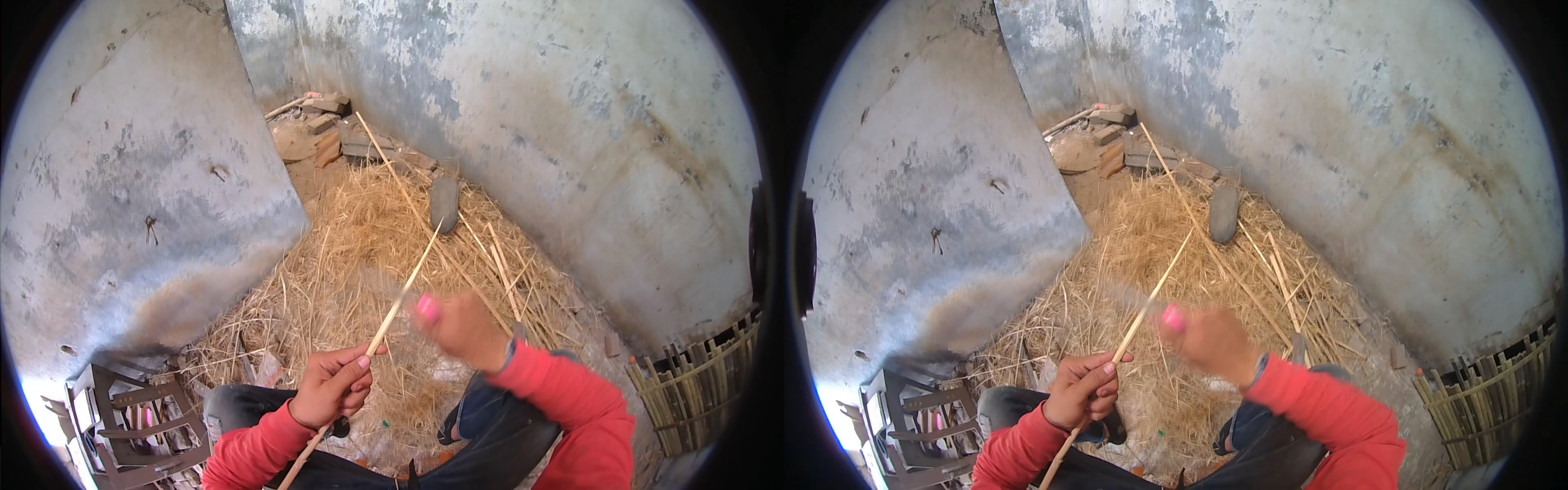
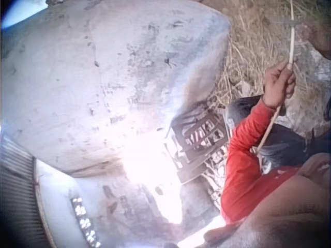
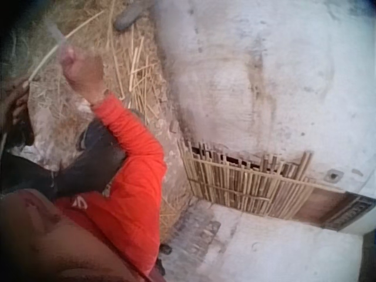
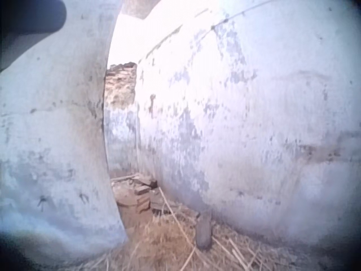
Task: The person shaves bamboo strips using a large blade and a small handheld knife while sitting on a straw-covered floor. They pull the strips across the blades to smooth the surface and edges.
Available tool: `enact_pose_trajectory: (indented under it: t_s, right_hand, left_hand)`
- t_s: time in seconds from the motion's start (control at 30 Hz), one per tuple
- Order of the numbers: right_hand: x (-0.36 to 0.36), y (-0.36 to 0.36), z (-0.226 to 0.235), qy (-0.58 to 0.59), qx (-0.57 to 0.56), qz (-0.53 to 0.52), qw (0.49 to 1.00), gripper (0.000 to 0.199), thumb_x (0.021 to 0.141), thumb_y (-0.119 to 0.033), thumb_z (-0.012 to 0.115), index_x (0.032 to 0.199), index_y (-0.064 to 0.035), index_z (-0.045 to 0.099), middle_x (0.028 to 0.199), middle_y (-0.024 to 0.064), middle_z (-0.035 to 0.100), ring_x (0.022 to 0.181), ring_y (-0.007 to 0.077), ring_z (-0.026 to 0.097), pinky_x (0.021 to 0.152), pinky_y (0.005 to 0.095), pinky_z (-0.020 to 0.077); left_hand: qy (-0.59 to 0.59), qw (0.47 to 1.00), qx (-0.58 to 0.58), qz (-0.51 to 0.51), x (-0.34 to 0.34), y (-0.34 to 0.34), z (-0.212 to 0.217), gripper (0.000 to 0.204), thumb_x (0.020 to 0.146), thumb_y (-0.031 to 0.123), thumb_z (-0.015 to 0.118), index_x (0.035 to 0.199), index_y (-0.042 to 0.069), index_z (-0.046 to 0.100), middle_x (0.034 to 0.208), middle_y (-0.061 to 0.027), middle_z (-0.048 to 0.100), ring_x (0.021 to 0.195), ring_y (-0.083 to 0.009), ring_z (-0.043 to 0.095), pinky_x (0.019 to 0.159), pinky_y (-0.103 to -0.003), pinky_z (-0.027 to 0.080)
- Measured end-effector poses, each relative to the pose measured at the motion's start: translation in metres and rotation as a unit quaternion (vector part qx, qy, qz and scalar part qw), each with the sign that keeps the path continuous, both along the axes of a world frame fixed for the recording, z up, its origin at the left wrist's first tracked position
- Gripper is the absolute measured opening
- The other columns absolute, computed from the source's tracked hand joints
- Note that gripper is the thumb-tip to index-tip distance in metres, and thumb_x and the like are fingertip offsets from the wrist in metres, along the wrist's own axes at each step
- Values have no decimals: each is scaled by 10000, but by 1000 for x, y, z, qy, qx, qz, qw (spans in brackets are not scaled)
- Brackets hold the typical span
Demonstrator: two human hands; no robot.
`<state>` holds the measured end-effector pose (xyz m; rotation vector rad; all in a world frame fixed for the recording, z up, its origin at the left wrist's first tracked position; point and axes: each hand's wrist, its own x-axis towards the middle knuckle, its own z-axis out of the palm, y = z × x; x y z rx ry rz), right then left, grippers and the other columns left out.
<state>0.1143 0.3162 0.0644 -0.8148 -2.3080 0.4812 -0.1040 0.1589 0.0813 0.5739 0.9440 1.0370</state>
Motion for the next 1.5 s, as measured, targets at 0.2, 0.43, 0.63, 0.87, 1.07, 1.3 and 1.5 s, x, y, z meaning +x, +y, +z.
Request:
enact_pose_trajectory:
  t_s: [0.2, 0.43, 0.63, 0.87, 1.07, 1.3, 1.5]
  right_hand:
    - [-1, -31, -4, -3, -33, 37, 999, 452, 1029, -416, 570, 752, -67, 642, 558, 162, 569, 462, 332, 593, 444, 428, 454]
    - [-2, -28, 3, -22, -29, 49, 998, 414, 1017, -415, 584, 823, -67, 695, 609, 152, 604, 479, 329, 601, 464, 441, 461]
    - [5, 17, 2, 44, -37, -25, 998, 421, 1051, -343, 527, 800, -32, 659, 583, 176, 555, 436, 334, 525, 440, 450, 409]
    - [-1, 0, -15, 30, -11, 23, 999, 430, 1049, -345, 541, 821, -1, 661, 588, 176, 566, 491, 281, 589, 468, 398, 431]
    - [58, 74, 13, 278, -202, -152, 927, 555, 1080, -444, 478, 677, -70, 555, 513, -33, 348, 444, 62, 337, 430, 304, 264]
    - [26, 16, 44, 288, -341, -52, 893, 407, 1084, -358, 504, 823, -57, 590, 549, -87, 376, 458, 11, 283, 443, 217, 227]
    - [29, 12, 42, 366, -340, -15, 866, 350, 1087, -313, 517, 940, -35, 672, 623, -56, 452, 552, 18, 381, 490, 230, 276]
  left_hand:
    - [-5, 1000, 8, 8, 6, -3, -1, 360, 1082, 144, 504, 1389, -34, 563, 688, 3, 413, 467, -51, 309, 427, -228, 251]
    - [42, 998, 23, 33, 8, 2, -1, 363, 1079, 136, 508, 1398, -28, 565, 693, 3, 423, 479, -57, 325, 426, -235, 258]
    - [29, 999, 6, 21, 3, -1, 1, 373, 1071, 114, 516, 1414, -27, 558, 706, -5, 418, 492, -61, 307, 438, -237, 253]
    - [15, 1000, 3, 6, -1, 3, 4, 382, 1086, 116, 489, 1442, -11, 542, 709, 2, 418, 491, -59, 327, 446, -229, 273]
    - [-3, 998, 43, -40, -2, 1, 6, 390, 1095, 132, 482, 1460, 9, 536, 704, 12, 424, 493, -53, 354, 445, -228, 288]
    - [23, 997, 54, -41, 1, -1, -1, 396, 1078, 112, 522, 1461, 11, 541, 689, 17, 425, 525, -58, 356, 462, -232, 284]
    - [20, 998, 54, -10, 4, 1, -14, 393, 1045, 81, 585, 1431, 11, 576, 680, 15, 454, 538, -65, 364, 465, -244, 286]
